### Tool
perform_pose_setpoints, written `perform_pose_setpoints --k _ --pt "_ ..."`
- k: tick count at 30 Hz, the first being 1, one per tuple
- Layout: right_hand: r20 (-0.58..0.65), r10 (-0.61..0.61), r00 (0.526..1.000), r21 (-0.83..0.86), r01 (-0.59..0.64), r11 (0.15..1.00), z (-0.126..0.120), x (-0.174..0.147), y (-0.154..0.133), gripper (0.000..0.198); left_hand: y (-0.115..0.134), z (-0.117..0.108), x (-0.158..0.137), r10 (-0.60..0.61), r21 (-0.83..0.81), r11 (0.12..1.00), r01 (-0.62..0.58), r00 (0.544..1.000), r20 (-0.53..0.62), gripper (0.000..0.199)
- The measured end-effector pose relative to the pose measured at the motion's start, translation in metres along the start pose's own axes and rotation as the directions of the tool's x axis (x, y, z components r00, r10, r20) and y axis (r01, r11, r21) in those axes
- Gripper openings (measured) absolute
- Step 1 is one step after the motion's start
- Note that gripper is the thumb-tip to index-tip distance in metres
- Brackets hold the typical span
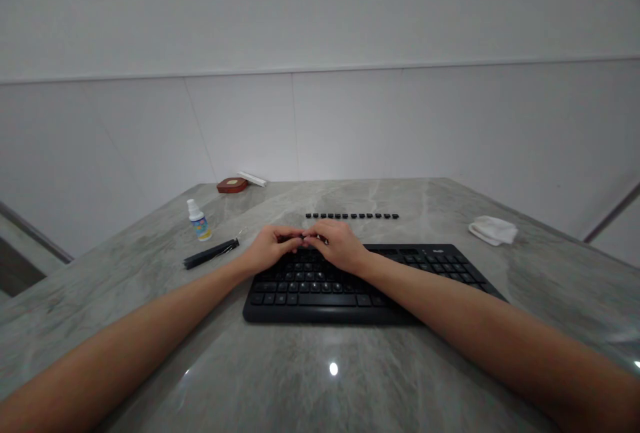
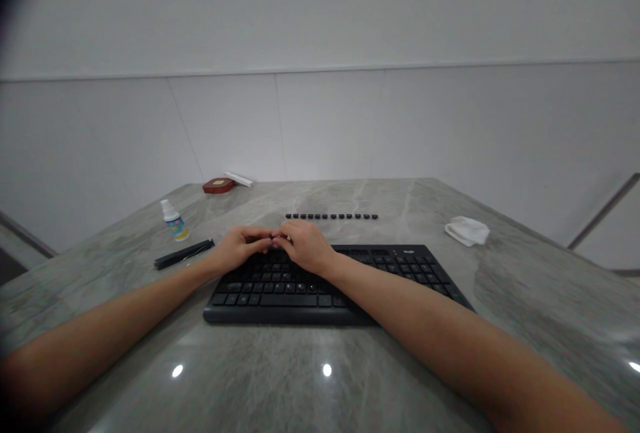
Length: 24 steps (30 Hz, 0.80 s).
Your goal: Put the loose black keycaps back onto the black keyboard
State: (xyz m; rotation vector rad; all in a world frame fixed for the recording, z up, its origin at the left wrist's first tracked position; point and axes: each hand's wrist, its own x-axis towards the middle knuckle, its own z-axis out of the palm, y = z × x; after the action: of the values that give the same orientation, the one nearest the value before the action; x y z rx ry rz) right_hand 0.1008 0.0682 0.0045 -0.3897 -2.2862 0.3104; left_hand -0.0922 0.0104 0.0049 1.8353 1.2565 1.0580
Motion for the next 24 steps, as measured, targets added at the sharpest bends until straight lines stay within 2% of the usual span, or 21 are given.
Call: perform_pose_setpoints --k 5,9,12,14,18,24 --pt "-0.026 -0.045 0.999 -0.041 0.044 0.998 0.002 -0.001 0.003 0.011 -0.007 -0.001 0.004 -0.023 -0.177 0.984 0.017 0.999 -0.033 0.030" --pt "-0.061 -0.139 0.988 0.021 0.141 0.990 0.004 0.000 0.007 0.012 -0.010 -0.004 0.007 -0.024 -0.195 0.981 0.020 1.000 -0.018 0.031" --pt "-0.027 -0.152 0.988 0.014 0.153 0.988 0.005 0.000 0.008 0.013 -0.009 -0.004 0.007 -0.030 -0.177 0.984 0.024 0.999 -0.029 0.031" --pt "-0.008 -0.125 0.992 -0.020 0.125 0.992 0.005 -0.001 0.006 0.014 -0.008 -0.002 0.006 -0.029 -0.153 0.988 0.026 0.999 -0.015 0.031" --pt "0.004 -0.091 0.996 -0.009 0.091 0.996 0.001 -0.005 0.001 0.016 -0.003 0.004 0.002 0.023 -0.040 0.999 -0.020 0.996 0.085 0.022" --pt "0.043 -0.050 0.998 0.031 0.048 0.998 0.005 -0.002 0.000 0.015 0.001 0.004 -0.003 0.089 0.179 0.980 -0.084 0.996 -0.020 0.014"
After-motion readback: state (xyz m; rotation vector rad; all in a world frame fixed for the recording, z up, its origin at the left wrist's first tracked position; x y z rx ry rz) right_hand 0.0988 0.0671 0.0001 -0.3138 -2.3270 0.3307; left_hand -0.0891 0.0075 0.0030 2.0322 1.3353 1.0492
